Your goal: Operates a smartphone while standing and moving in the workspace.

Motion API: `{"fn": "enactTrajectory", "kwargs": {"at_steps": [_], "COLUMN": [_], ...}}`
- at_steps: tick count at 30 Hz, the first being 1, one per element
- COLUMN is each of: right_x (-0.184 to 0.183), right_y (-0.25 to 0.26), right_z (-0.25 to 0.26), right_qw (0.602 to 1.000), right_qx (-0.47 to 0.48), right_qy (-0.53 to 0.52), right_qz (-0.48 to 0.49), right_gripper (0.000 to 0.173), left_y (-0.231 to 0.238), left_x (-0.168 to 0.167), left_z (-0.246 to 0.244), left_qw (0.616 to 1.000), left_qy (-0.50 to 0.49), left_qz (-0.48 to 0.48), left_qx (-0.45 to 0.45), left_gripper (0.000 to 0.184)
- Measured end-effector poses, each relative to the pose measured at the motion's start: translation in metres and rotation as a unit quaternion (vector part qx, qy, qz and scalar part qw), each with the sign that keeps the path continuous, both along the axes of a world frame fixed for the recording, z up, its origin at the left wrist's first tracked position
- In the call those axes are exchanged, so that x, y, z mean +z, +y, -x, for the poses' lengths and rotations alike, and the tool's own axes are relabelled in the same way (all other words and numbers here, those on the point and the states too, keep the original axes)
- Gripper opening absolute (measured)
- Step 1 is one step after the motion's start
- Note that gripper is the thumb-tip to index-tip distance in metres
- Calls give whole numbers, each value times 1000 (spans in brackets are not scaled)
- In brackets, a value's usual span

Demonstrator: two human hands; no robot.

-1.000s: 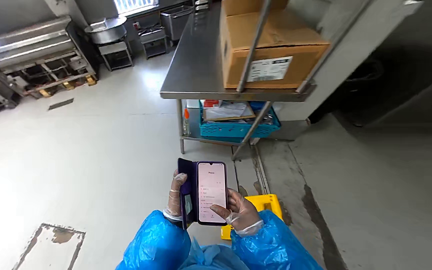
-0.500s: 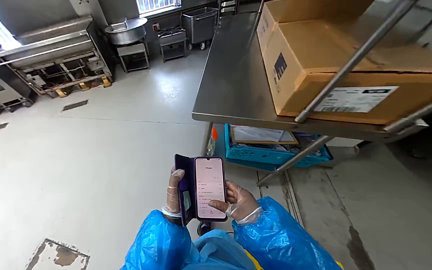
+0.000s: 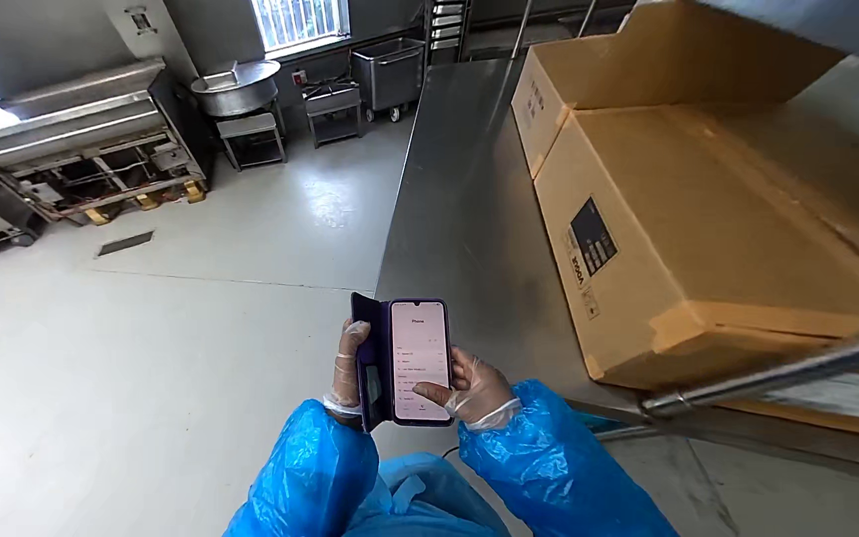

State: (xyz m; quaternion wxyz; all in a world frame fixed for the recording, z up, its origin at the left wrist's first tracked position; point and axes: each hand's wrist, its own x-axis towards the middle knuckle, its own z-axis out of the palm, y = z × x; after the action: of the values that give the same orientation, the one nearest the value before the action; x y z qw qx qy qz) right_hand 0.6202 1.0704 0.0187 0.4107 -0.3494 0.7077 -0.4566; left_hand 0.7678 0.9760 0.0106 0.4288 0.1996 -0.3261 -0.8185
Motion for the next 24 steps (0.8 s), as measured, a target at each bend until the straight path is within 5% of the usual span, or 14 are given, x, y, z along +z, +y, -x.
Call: {"fn": "enactTrajectory", "kwargs": {"at_steps": [8,12,24], "right_x": [-6,-13,-40], "right_y": [-58,-86,-159], "right_z": [61,78,94], "right_qw": [990,979,961], "right_qx": [-135,-200,-268], "right_qy": [38,26,47], "right_qz": [-18,-1,-54], "right_gripper": [35,36,43], "left_y": [-83,-122,-215], "left_x": [-6,-1,-32], "left_z": [82,118,163], "left_qw": [995,992,974], "left_qy": [-10,-35,-120], "left_qz": [-25,-63,-90], "left_qx": [-91,-108,-169], "left_gripper": [37,23,24]}}
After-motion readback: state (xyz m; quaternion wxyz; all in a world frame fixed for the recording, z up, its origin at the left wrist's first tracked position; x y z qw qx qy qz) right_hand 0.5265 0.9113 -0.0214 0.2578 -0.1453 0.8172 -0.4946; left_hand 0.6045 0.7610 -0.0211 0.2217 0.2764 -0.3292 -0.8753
